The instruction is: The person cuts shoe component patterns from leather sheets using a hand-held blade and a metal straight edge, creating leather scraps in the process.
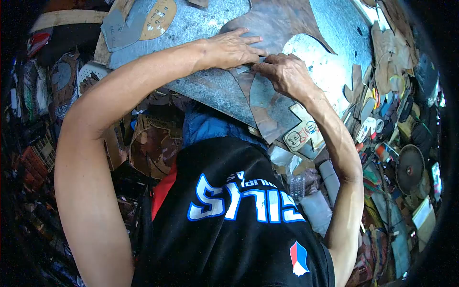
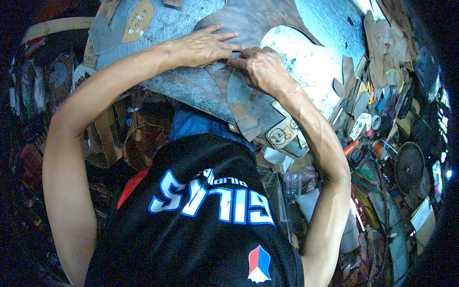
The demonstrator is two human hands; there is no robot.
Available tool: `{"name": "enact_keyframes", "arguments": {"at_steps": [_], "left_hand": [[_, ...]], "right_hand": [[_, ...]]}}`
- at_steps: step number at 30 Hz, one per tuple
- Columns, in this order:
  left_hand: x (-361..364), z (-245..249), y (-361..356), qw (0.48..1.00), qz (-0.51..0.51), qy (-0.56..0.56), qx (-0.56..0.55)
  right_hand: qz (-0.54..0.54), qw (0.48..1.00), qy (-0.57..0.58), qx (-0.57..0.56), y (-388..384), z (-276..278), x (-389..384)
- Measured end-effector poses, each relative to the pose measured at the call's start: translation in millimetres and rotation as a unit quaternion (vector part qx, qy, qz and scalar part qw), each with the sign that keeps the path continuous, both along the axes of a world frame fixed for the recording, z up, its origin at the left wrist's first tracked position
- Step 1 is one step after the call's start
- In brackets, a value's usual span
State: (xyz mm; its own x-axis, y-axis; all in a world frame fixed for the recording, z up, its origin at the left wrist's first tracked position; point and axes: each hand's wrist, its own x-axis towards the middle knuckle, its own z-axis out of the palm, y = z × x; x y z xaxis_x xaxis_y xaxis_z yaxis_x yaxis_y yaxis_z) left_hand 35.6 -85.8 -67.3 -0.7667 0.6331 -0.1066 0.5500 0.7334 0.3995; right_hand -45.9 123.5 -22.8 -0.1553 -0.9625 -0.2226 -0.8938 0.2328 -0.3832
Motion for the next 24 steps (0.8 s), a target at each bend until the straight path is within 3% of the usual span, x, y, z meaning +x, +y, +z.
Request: {"name": "enact_keyframes", "arguments": {"at_steps": [13, 24], "left_hand": [[-1, -1, 1, 1.000, -0.008, -0.017, -0.004], [1, 6, 3, 1.000, -0.006, -0.020, -0.014]], "right_hand": [[-0.040, 0.999, 0.014, -0.010, 20, 6, -6], [-0.144, 0.989, 0.012, -0.028, 28, 6, 16]]}}
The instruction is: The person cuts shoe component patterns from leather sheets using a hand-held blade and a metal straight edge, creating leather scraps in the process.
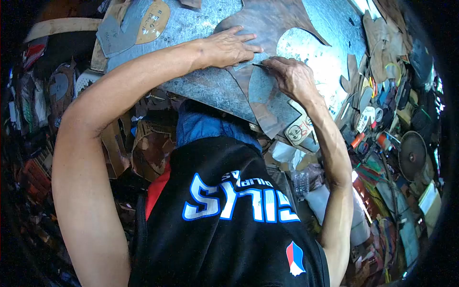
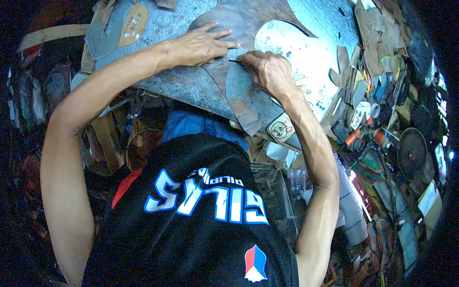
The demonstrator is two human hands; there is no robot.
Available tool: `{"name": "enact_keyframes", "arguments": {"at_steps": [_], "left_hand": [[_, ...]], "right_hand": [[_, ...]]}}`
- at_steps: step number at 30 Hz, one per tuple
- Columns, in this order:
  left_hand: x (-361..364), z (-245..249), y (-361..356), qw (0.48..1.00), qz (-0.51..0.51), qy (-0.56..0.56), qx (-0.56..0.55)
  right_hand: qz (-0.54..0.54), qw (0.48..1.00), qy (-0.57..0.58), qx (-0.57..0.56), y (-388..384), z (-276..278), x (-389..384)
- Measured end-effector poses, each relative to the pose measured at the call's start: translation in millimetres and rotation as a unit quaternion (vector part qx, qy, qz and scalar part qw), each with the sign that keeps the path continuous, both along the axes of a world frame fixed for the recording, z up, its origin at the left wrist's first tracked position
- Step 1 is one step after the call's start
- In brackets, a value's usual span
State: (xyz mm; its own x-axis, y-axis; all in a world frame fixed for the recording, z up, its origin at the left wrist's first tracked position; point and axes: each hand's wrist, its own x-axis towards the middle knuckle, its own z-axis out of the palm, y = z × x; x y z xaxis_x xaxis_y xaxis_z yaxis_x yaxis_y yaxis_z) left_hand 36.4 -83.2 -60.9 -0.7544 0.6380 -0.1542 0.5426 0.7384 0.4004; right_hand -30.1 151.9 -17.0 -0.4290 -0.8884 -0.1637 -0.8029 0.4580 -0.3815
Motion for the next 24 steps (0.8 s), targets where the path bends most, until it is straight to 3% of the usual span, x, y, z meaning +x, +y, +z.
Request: {"name": "enact_keyframes", "arguments": {"at_steps": [5, 7, 16, 24], "left_hand": [[-2, 11, 0, 0.999, -0.016, -0.009, -0.051], [-3, 10, -1, 0.998, -0.022, 0.001, -0.060], [-3, 0, 1, 0.996, -0.033, 0.043, -0.064], [-4, -2, 1, 0.997, -0.032, 0.036, -0.060]], "right_hand": [[-0.094, 0.995, -0.025, 0.017, -2, 8, 40], [-0.189, 0.978, -0.021, 0.080, -8, 10, 62], [-0.369, 0.929, -0.014, 0.010, -43, 7, 119], [-0.394, 0.918, -0.035, -0.014, -39, 12, 145]]}}
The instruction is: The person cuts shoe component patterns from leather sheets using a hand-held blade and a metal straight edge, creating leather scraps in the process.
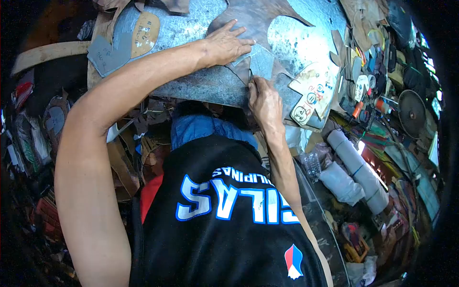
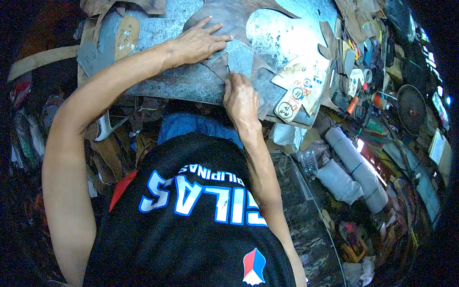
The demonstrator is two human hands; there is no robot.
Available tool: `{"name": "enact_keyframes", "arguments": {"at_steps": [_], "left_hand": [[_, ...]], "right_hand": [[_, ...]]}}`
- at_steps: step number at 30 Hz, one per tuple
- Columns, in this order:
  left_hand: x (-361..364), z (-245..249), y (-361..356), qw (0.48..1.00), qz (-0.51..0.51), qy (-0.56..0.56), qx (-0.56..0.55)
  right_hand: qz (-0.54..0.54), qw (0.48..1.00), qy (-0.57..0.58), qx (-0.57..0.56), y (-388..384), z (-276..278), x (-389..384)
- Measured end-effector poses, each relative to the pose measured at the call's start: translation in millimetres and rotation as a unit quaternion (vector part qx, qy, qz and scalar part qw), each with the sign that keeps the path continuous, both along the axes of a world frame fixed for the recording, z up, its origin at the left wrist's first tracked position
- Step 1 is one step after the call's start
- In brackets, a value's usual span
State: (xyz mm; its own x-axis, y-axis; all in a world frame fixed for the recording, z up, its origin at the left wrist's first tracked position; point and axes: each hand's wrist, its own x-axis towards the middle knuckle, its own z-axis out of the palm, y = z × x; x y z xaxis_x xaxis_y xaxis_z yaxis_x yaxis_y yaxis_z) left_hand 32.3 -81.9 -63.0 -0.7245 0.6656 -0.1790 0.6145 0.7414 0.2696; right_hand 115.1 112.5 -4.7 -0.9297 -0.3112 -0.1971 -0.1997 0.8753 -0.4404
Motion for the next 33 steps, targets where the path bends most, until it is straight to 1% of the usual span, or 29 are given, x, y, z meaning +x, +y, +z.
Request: {"name": "enact_keyframes", "arguments": {"at_steps": [5, 8, 10, 11, 13, 14, 15, 16, 17, 19, 20, 22, 23, 25, 29, 31, 33], "left_hand": [[0, -5, 0, 1.000, 0.004, 0.010, 0.010], [1, -7, 0, 1.000, 0.002, 0.018, 0.011], [1, -4, 1, 0.998, -0.006, 0.052, 0.018], [0, -2, 6, 0.998, -0.005, 0.053, 0.018], [-5, 22, 25, 0.996, -0.031, 0.022, -0.083], [-5, 35, 38, 0.996, -0.030, 0.022, -0.084], [-4, 47, 54, 0.995, -0.022, -0.010, -0.100], [-1, 54, 67, 0.992, -0.015, -0.042, -0.115], [5, 55, 75, 0.992, -0.012, -0.044, -0.116], [18, 52, 88, 0.973, -0.010, 0.064, -0.222], [19, 49, 90, 0.974, -0.003, 0.051, -0.219], [22, 46, 92, 0.974, 0.006, 0.053, -0.220], [23, 44, 92, 0.974, 0.016, 0.055, -0.219], [26, 40, 92, 0.974, 0.023, 0.065, -0.215], [28, 43, 93, 0.972, 0.035, 0.063, -0.225], [29, 41, 93, 0.971, 0.041, 0.067, -0.224], [29, 41, 95, 0.971, 0.047, 0.073, -0.224]], "right_hand": [[0.003, 1.000, -0.013, -0.004, 13, 3, 14], [0.017, 1.000, 0.005, -0.007, 26, 1, 21], [0.029, 0.999, -0.028, 0.002, 30, 3, 20], [0.030, 0.999, -0.027, 0.002, 31, 5, 20], [0.039, 0.998, -0.039, 0.002, 31, 6, 17], [0.040, 0.998, -0.039, 0.001, 32, 5, 18], [0.045, 0.998, -0.034, 0.001, 33, 3, 18], [0.051, 0.998, -0.031, 0.002, 34, 1, 19], [0.053, 0.998, -0.032, 0.000, 35, 0, 18], [0.056, 0.998, -0.033, -0.008, 36, -1, 19], [0.054, 0.998, -0.033, -0.011, 38, -4, 21], [0.071, 0.997, 0.007, -0.019, 43, -8, 23], [0.073, 0.997, 0.008, -0.022, 45, -7, 23], [0.063, 0.998, -0.020, -0.007, 48, -1, 26], [0.081, 0.997, -0.015, -0.004, 59, 0, 33], [0.053, 0.996, -0.065, -0.004, 61, 3, 37], [0.057, 0.996, -0.069, -0.003, 69, 6, 44]]}}
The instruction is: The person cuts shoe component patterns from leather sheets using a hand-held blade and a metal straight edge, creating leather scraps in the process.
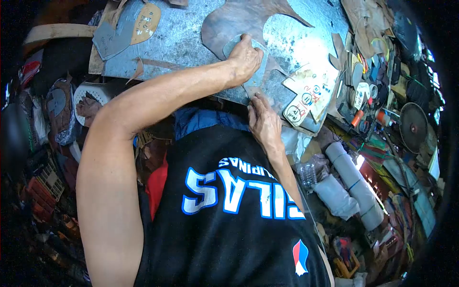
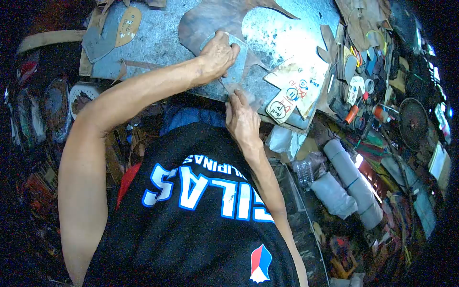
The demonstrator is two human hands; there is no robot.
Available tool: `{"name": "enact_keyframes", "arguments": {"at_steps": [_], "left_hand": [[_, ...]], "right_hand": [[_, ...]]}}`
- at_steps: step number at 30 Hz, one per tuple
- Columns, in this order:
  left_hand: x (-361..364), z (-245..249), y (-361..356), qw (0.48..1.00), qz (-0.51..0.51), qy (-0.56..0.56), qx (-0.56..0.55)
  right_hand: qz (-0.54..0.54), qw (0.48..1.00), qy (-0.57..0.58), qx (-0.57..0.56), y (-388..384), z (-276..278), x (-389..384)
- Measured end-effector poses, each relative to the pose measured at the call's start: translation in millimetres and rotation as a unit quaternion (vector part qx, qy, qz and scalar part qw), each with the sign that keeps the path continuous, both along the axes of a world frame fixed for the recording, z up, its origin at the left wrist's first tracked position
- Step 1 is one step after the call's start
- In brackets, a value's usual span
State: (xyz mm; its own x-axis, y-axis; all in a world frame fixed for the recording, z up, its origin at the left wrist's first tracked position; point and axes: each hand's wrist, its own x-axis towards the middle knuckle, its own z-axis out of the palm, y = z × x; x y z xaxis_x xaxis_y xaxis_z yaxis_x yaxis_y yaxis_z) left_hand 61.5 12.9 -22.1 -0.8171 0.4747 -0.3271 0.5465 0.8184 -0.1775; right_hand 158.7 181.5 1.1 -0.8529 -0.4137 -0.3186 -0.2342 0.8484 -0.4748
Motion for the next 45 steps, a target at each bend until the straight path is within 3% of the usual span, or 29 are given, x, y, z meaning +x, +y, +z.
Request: {"name": "enact_keyframes", "arguments": {"at_steps": [2, 4, 7, 12, 14, 17, 27, 38, 45], "left_hand": [[-1, 1, 3, 0.999, 0.030, -0.033, 0.007], [5, 0, 1, 0.998, 0.051, -0.001, 0.030], [18, -8, 3, 0.990, 0.104, 0.012, 0.093], [41, -24, -9, 0.954, 0.151, -0.019, 0.257], [51, -27, -10, 0.923, 0.193, 0.010, 0.333], [56, -29, -7, 0.915, 0.224, 0.005, 0.336], [56, -36, -2, 0.909, 0.241, 0.027, 0.338], [56, -30, 7, 0.923, 0.258, 0.006, 0.287], [61, -37, 11, 0.920, 0.260, -0.005, 0.294]], "right_hand": [[0.005, 1.000, 0.000, 0.002, 10, 6, 2], [0.044, 0.996, 0.017, -0.081, 24, 14, -3], [0.115, 0.990, 0.016, -0.076, 33, 36, -38], [0.325, 0.941, 0.024, -0.095, 31, 3, -105], [0.357, 0.929, 0.025, -0.097, 28, -9, -114], [0.400, 0.911, 0.027, -0.099, 23, -12, -122], [0.429, 0.896, 0.049, -0.101, 22, -14, -125], [0.439, 0.895, 0.070, -0.026, 21, -13, -124], [0.403, 0.914, 0.041, -0.026, 38, -9, -134]]}}
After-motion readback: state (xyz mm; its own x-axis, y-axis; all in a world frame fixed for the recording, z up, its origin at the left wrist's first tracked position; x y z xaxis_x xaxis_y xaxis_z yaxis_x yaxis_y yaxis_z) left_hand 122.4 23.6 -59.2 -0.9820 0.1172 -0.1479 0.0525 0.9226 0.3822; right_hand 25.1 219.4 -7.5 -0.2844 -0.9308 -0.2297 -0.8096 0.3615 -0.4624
